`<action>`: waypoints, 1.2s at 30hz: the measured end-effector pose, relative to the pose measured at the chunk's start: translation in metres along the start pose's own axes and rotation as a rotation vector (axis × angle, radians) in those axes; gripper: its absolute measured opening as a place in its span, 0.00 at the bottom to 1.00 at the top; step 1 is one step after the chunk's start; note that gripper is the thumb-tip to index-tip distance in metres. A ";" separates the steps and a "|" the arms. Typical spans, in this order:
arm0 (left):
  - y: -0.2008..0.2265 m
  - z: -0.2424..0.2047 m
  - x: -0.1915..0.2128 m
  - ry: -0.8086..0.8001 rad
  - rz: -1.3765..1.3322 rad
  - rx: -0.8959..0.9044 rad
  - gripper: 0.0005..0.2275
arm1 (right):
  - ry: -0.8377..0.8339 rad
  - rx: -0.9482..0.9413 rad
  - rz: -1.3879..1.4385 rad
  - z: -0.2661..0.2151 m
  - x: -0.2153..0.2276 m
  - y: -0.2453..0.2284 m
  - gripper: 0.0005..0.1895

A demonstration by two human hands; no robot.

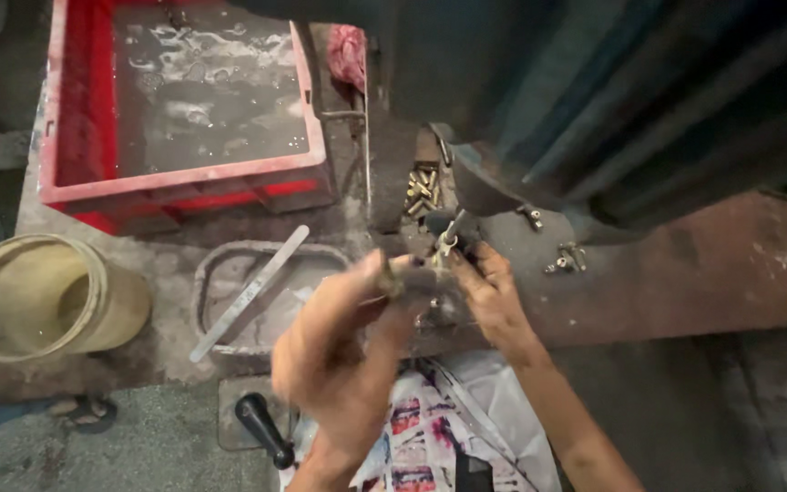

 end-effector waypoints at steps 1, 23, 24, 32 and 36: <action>0.000 0.007 -0.009 -0.131 0.160 -0.089 0.19 | -0.027 0.034 -0.017 -0.003 0.006 0.008 0.17; -0.079 -0.027 0.089 -0.052 -0.056 0.627 0.10 | -0.273 0.626 -1.430 -0.061 0.003 -0.019 0.13; -0.079 -0.020 0.092 0.161 0.001 0.478 0.15 | -0.278 0.690 -1.416 -0.053 0.004 -0.010 0.14; -0.067 -0.041 -0.008 -0.321 0.312 0.296 0.17 | -0.052 0.072 -0.587 -0.033 0.003 -0.009 0.18; -0.074 -0.025 -0.028 -0.208 0.302 0.173 0.15 | -0.007 0.062 -0.142 -0.021 -0.021 -0.015 0.15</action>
Point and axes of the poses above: each hand's wrist, its own z-axis towards the middle knuckle, its own x-axis out of the back of the hand, y = z × x, the point moved 1 cm from there along z, towards the middle knuckle
